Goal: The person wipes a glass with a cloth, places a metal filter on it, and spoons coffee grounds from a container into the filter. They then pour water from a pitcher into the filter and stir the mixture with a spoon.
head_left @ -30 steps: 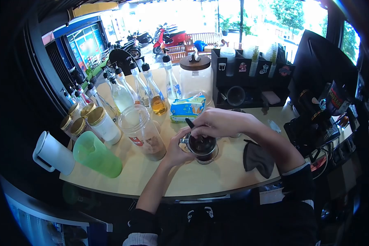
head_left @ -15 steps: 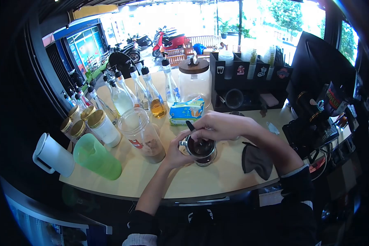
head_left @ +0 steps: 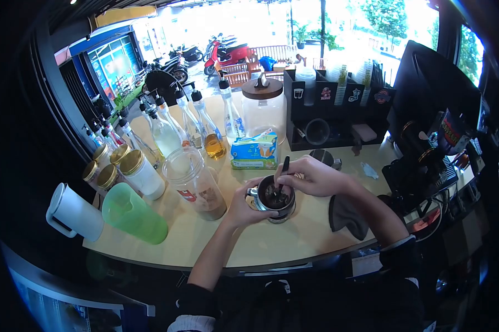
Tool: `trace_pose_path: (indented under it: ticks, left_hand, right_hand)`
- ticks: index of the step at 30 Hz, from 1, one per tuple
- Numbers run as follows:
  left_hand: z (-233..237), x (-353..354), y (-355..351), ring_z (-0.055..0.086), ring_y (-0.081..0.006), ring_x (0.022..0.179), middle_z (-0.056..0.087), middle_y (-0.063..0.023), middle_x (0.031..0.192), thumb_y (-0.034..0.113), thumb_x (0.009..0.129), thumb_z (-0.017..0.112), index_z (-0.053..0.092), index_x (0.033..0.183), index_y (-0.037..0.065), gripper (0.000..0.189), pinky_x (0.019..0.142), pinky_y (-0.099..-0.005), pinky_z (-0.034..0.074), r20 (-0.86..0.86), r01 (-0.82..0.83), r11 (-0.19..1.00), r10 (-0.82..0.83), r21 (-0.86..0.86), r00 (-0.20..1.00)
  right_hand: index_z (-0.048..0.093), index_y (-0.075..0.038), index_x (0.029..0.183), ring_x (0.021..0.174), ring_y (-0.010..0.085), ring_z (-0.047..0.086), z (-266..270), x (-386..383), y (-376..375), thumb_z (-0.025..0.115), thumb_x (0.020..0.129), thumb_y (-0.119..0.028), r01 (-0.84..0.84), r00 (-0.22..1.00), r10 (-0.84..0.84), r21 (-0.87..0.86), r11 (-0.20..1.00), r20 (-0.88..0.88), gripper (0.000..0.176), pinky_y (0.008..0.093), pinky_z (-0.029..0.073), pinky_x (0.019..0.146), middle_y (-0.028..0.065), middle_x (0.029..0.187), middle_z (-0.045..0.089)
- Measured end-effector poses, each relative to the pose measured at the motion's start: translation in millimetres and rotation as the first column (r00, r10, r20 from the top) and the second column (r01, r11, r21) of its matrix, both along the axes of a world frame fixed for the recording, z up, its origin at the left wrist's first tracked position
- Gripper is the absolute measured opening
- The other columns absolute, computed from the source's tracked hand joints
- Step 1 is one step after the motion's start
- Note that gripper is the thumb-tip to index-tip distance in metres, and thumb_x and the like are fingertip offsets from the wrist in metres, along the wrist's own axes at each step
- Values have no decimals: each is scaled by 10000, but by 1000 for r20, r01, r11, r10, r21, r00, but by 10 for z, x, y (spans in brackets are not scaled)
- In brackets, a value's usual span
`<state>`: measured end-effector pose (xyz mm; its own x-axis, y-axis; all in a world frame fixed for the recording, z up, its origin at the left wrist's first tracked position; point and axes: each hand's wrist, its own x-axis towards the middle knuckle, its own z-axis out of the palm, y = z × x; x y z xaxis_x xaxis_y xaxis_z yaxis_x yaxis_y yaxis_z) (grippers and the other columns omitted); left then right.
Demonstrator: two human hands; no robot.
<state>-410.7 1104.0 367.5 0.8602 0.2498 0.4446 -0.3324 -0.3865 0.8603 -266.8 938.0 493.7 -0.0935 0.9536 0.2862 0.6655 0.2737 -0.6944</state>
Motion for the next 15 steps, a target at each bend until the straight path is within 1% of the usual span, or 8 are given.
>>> trace_pose_path:
  ticks: [2, 4, 6, 8, 10, 13, 14, 15]
  left_hand:
    - [-13, -7, -12, 599, -195, 1065, 623, -115, 1143, 232, 515, 903, 557, 1208, -7, 811, 967, -342, 446, -18, 15, 999, -16, -42, 1000]
    - [-33, 9, -13, 608, -190, 1048, 644, -105, 1102, 237, 508, 907, 566, 1196, -6, 805, 961, -338, 449, -1, 15, 998, -15, -60, 1000]
    - [-81, 24, 30, 608, -174, 1033, 646, -90, 1092, 233, 512, 906, 555, 1199, -1, 807, 950, -329, 454, -18, 4, 1000, -4, -14, 1000]
    - [-86, 19, 31, 609, -158, 1019, 648, -75, 1083, 229, 515, 904, 544, 1203, 4, 808, 939, -320, 459, -35, -3, 999, 4, 35, 999]
    - [-54, 1, -5, 612, -161, 1018, 654, -74, 1067, 234, 514, 904, 542, 1207, 6, 814, 941, -324, 459, -124, -6, 1000, 2, -28, 992]
    - [-21, -9, -45, 606, -178, 1040, 640, -87, 1104, 235, 506, 904, 520, 1235, 11, 854, 956, -339, 452, -145, 21, 995, -35, -96, 989]
    - [-8, -7, -48, 606, -178, 1040, 640, -87, 1104, 235, 506, 904, 520, 1235, 11, 854, 956, -339, 452, -145, 23, 995, -37, -94, 989]
    - [6, 1, -47, 582, -190, 1090, 613, -108, 1157, 275, 508, 901, 506, 1246, 9, 878, 972, -347, 436, -74, 36, 998, -39, -47, 996]
  right_hand:
    - [616, 25, 921, 635, 121, 633, -19, -10, -23, 513, 940, -148, 98, 985, -96, 7, 995, -146, 201, 257, 492, 611, 64, 670, 650]
    - [594, 24, 920, 677, 113, 639, -66, 78, -27, 516, 936, -131, 140, 975, -139, -5, 990, -172, 174, 255, 497, 638, 50, 693, 648]
    - [578, 19, 917, 707, 109, 640, -79, 60, -37, 514, 935, -115, 216, 903, -158, 103, 971, -398, 150, 250, 496, 650, 37, 735, 633]
    - [553, 5, 902, 719, 108, 642, -67, 55, -106, 519, 940, -119, 251, 891, -189, 102, 963, -412, 134, 243, 493, 646, 31, 771, 613]
    - [531, -10, 895, 711, 98, 637, -146, 109, -131, 527, 944, -127, 315, 837, -227, 99, 944, -497, 127, 228, 482, 636, 25, 757, 608]
    - [514, -24, 888, 691, 90, 630, -188, 91, -135, 536, 945, -141, 358, 835, -242, 154, 921, -494, 132, 224, 475, 624, 24, 744, 626]
    - [514, -24, 888, 691, 90, 630, -175, 60, -148, 536, 945, -141, 359, 835, -242, 156, 920, -494, 132, 224, 475, 624, 24, 744, 626]
    - [526, -21, 888, 686, 90, 633, -147, 18, -168, 544, 939, -140, 368, 861, -269, 164, 915, -431, 131, 228, 475, 622, 35, 740, 639]
